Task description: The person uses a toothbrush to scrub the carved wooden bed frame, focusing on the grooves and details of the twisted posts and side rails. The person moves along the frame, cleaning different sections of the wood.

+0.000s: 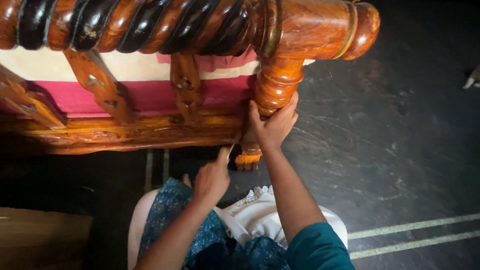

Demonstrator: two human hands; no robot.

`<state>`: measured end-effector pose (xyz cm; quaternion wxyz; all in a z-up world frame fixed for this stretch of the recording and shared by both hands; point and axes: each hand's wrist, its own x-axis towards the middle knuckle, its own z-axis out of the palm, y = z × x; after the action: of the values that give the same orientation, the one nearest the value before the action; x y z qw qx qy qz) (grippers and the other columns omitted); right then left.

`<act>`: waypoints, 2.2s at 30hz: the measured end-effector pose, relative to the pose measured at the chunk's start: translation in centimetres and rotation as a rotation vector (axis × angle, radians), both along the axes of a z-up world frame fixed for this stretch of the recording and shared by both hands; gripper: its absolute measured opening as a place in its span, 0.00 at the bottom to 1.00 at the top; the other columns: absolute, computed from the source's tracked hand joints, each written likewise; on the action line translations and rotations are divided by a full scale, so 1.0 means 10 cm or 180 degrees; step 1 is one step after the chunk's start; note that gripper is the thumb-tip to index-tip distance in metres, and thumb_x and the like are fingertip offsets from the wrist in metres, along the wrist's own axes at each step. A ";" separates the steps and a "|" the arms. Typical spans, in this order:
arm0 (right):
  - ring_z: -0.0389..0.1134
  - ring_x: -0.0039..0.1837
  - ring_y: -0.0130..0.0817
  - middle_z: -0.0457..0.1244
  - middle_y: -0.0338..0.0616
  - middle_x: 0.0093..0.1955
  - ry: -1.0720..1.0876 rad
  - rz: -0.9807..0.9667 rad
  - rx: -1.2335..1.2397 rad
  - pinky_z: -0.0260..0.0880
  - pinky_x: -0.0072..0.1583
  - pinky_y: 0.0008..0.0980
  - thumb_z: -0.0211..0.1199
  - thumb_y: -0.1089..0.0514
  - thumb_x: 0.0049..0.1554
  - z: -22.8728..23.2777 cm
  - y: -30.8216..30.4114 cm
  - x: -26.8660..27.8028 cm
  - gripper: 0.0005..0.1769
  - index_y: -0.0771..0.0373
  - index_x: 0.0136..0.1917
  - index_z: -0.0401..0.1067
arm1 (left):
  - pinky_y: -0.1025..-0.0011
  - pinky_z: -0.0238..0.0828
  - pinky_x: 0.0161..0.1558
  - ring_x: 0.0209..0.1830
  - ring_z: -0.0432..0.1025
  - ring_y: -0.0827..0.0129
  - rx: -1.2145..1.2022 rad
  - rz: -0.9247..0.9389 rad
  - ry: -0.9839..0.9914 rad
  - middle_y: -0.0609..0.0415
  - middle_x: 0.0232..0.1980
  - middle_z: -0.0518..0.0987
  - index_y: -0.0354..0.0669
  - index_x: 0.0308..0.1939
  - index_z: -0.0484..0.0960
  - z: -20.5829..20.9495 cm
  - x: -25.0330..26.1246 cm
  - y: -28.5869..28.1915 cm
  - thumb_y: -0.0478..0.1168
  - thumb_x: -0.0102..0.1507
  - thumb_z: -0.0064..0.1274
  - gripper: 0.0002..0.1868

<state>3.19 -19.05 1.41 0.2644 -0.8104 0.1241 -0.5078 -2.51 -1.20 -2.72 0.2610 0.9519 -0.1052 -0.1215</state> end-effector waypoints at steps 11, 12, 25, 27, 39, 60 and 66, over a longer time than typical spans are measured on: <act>0.62 0.62 0.58 0.59 0.56 0.71 0.0025 0.0001 0.0113 0.62 0.65 0.50 0.78 0.42 0.51 -0.04 -0.01 0.01 0.58 0.66 0.80 0.47 | 0.54 0.74 0.44 0.43 0.80 0.53 -0.0034 -0.0659 -0.2516 0.50 0.42 0.83 0.58 0.48 0.81 -0.40 0.46 0.51 0.39 0.61 0.46 0.14; 0.61 0.62 0.59 0.59 0.57 0.72 0.0069 -0.0003 0.0132 0.62 0.65 0.50 0.78 0.42 0.51 -0.03 -0.01 0.02 0.59 0.66 0.80 0.47 | 0.54 0.75 0.45 0.44 0.80 0.53 -0.0074 -0.0719 -0.2607 0.51 0.43 0.83 0.57 0.48 0.81 -0.40 0.52 0.48 0.38 0.62 0.46 0.14; 0.60 0.65 0.60 0.57 0.58 0.75 0.0170 0.0007 0.0104 0.60 0.66 0.51 0.76 0.42 0.53 -0.01 -0.01 -0.02 0.57 0.64 0.81 0.46 | 0.50 0.75 0.40 0.40 0.80 0.48 0.0970 0.0813 -0.0546 0.47 0.39 0.85 0.70 0.50 0.81 -0.05 0.58 1.69 0.49 0.64 0.50 0.11; 0.61 0.65 0.59 0.57 0.57 0.75 0.0157 -0.0004 0.0109 0.60 0.66 0.50 0.76 0.42 0.53 0.00 0.01 -0.02 0.57 0.64 0.81 0.47 | 0.50 0.75 0.39 0.40 0.80 0.48 0.0871 0.0864 -0.0522 0.47 0.38 0.84 0.70 0.49 0.82 -0.04 0.55 1.72 0.50 0.64 0.51 0.10; 0.60 0.63 0.60 0.57 0.56 0.75 0.0154 0.0062 0.0126 0.60 0.65 0.50 0.77 0.42 0.50 0.00 -0.04 -0.02 0.58 0.64 0.80 0.48 | 0.59 0.75 0.38 0.36 0.78 0.60 0.0173 -0.0262 -0.3282 0.55 0.36 0.78 0.61 0.54 0.84 -0.04 0.59 0.93 0.34 0.56 0.55 0.23; 0.62 0.64 0.57 0.58 0.55 0.73 0.0012 0.0081 -0.0015 0.59 0.65 0.48 0.78 0.42 0.51 0.02 -0.03 -0.01 0.56 0.64 0.79 0.48 | 0.58 0.77 0.38 0.40 0.79 0.56 0.0357 -0.0731 -0.2839 0.51 0.42 0.81 0.64 0.61 0.81 -0.41 0.65 0.52 0.35 0.61 0.47 0.26; 0.62 0.64 0.58 0.60 0.55 0.72 0.0130 0.0158 0.0210 0.61 0.66 0.50 0.77 0.43 0.51 0.05 -0.01 -0.03 0.57 0.64 0.80 0.47 | 0.55 0.77 0.34 0.37 0.80 0.52 0.0387 -0.0863 -0.2087 0.47 0.42 0.82 0.62 0.60 0.80 -0.37 0.51 0.49 0.34 0.60 0.47 0.25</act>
<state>2.91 -19.15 1.88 0.3010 -0.8143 0.1260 -0.4800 2.58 3.68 -6.43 0.1378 0.9314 -0.3012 0.1508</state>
